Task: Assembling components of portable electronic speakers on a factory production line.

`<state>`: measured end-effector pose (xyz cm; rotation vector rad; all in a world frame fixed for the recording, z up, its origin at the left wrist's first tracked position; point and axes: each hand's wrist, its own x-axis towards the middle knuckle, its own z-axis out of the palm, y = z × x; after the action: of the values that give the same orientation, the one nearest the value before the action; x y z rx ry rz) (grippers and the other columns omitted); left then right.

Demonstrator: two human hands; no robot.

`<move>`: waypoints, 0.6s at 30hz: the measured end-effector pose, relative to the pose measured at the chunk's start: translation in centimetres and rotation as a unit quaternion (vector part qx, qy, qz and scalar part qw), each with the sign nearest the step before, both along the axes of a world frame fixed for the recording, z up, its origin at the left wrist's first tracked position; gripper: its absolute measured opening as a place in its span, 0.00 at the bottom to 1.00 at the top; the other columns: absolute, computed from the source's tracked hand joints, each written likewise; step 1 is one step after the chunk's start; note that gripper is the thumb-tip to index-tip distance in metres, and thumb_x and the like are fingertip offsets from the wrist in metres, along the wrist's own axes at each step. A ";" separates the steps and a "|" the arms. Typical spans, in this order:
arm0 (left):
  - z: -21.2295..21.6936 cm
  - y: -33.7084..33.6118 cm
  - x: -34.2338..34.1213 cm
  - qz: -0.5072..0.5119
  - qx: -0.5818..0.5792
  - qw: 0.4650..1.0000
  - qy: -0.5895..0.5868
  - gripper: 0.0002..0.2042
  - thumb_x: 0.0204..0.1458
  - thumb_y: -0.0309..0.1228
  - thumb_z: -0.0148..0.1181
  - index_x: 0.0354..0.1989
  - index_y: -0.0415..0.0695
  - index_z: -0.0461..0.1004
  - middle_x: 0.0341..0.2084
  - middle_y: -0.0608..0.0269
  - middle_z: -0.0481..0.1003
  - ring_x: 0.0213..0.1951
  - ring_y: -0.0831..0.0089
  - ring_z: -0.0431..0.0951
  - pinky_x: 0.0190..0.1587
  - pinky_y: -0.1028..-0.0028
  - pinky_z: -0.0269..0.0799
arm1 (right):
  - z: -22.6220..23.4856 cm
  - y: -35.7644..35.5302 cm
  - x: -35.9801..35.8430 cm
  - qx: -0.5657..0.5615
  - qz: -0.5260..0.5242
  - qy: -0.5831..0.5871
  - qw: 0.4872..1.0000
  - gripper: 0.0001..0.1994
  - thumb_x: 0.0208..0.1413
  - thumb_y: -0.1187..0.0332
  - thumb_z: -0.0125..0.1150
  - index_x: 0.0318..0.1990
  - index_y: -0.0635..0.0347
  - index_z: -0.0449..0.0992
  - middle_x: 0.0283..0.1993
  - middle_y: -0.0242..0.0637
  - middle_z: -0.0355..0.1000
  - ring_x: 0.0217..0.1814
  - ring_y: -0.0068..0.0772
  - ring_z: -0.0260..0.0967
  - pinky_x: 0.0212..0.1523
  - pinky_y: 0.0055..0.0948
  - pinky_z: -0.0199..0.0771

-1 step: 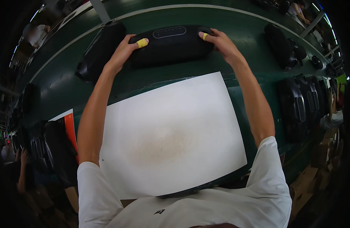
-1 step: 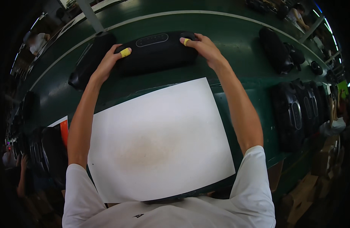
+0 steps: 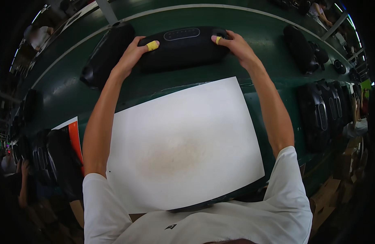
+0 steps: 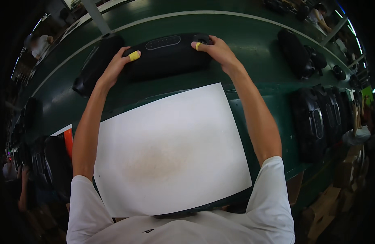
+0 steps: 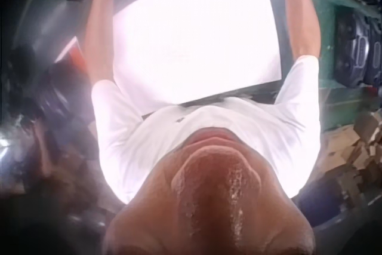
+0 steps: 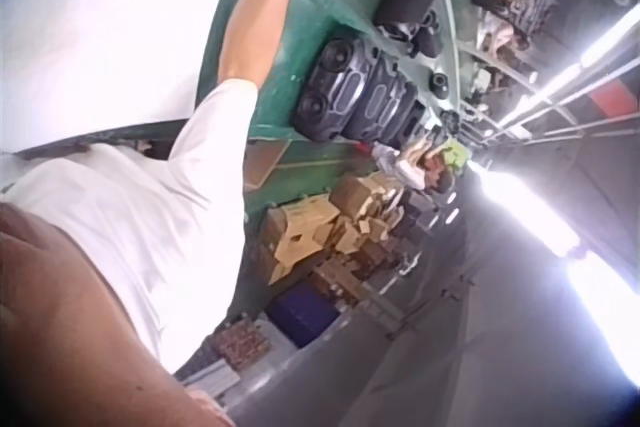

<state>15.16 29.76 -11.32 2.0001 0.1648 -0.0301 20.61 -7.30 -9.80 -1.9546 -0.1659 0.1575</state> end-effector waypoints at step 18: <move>6.5 6.4 7.4 0.035 0.387 0.898 -0.206 0.27 0.67 0.57 0.59 0.62 0.49 0.82 0.51 0.44 0.86 0.56 0.39 0.85 0.62 0.49 0.78 | -1.1 1.2 1.8 -0.176 -0.081 -0.199 0.961 0.51 0.57 0.43 0.78 0.78 0.73 0.65 0.71 0.67 0.72 0.73 0.63 0.73 0.74 0.47 0.71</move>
<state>22.54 36.17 -4.83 2.7336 -0.0405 0.5883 22.44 -6.15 -10.89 -2.3280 -0.2524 -0.3414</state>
